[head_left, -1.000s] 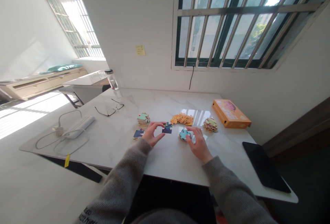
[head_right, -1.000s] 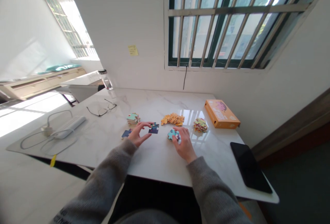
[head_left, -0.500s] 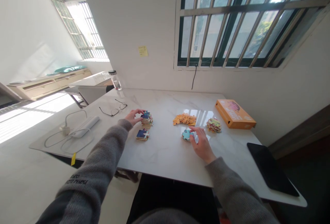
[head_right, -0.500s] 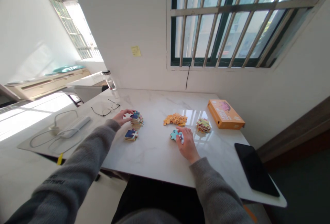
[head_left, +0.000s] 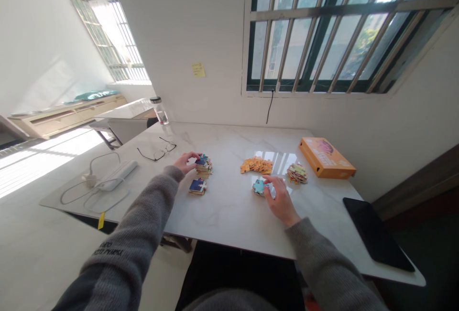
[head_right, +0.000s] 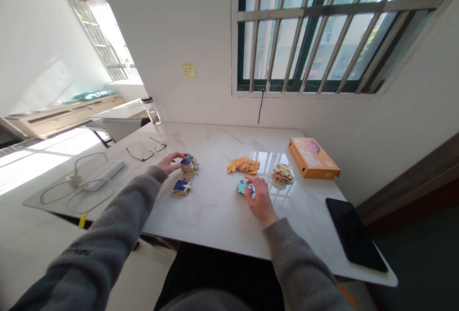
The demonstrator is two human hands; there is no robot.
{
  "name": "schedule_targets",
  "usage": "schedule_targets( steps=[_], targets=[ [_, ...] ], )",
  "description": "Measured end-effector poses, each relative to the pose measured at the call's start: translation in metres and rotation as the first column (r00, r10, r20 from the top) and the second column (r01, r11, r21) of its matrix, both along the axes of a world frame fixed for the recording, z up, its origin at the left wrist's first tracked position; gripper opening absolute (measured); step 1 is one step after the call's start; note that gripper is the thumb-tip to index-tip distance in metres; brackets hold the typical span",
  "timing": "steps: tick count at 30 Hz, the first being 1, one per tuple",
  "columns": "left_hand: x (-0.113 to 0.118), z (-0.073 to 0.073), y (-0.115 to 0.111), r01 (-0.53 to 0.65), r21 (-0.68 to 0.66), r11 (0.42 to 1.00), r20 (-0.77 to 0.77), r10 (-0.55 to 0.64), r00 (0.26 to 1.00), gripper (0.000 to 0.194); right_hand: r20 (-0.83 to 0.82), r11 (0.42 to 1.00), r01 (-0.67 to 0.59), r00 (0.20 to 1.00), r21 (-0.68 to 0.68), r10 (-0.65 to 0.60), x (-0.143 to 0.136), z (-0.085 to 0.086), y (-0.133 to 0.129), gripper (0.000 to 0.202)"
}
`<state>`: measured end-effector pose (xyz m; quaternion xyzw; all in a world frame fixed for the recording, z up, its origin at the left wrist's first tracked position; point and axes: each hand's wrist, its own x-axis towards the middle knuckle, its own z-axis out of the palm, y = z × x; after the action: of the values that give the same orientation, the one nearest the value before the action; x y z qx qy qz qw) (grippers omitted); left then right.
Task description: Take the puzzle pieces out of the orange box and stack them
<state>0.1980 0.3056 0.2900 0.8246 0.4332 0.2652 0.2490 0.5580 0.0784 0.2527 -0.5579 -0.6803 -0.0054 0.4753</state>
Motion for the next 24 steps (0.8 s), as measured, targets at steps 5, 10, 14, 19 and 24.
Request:
schedule_targets(
  steps=[5, 10, 14, 19, 24],
  targets=[
    [0.002, 0.0, -0.005, -0.015, 0.015, 1.0, 0.026, 0.015, 1.0, 0.028, 0.025, 1.0, 0.022, 0.999, -0.02, -0.022, 0.002, -0.002, 0.002, 0.026],
    [0.018, 0.01, -0.022, -0.14, 0.174, 0.975, 0.17, 0.111, 0.979, 0.028, 0.022, 0.988, 0.151, 0.988, -0.02, -0.151, 0.006, -0.006, 0.004, 0.026],
    [0.053, 0.016, -0.055, -0.154, 0.233, 0.96, 0.273, 0.088, 0.958, 0.02, 0.065, 0.993, 0.108, 0.992, -0.044, -0.105, 0.007, -0.005, 0.003, 0.024],
    [0.114, -0.004, -0.108, 0.103, 0.248, 0.963, 0.262, -0.169, 0.95, 0.014, 0.126, 0.996, 0.051, 0.991, -0.079, -0.041, 0.005, -0.005, 0.0, 0.017],
    [0.16, -0.035, -0.136, 0.217, 0.225, 0.95, 0.221, -0.267, 0.938, 0.016, 0.182, 0.986, 0.124, 0.978, -0.107, -0.103, 0.004, -0.01, 0.001, 0.022]
  ],
)
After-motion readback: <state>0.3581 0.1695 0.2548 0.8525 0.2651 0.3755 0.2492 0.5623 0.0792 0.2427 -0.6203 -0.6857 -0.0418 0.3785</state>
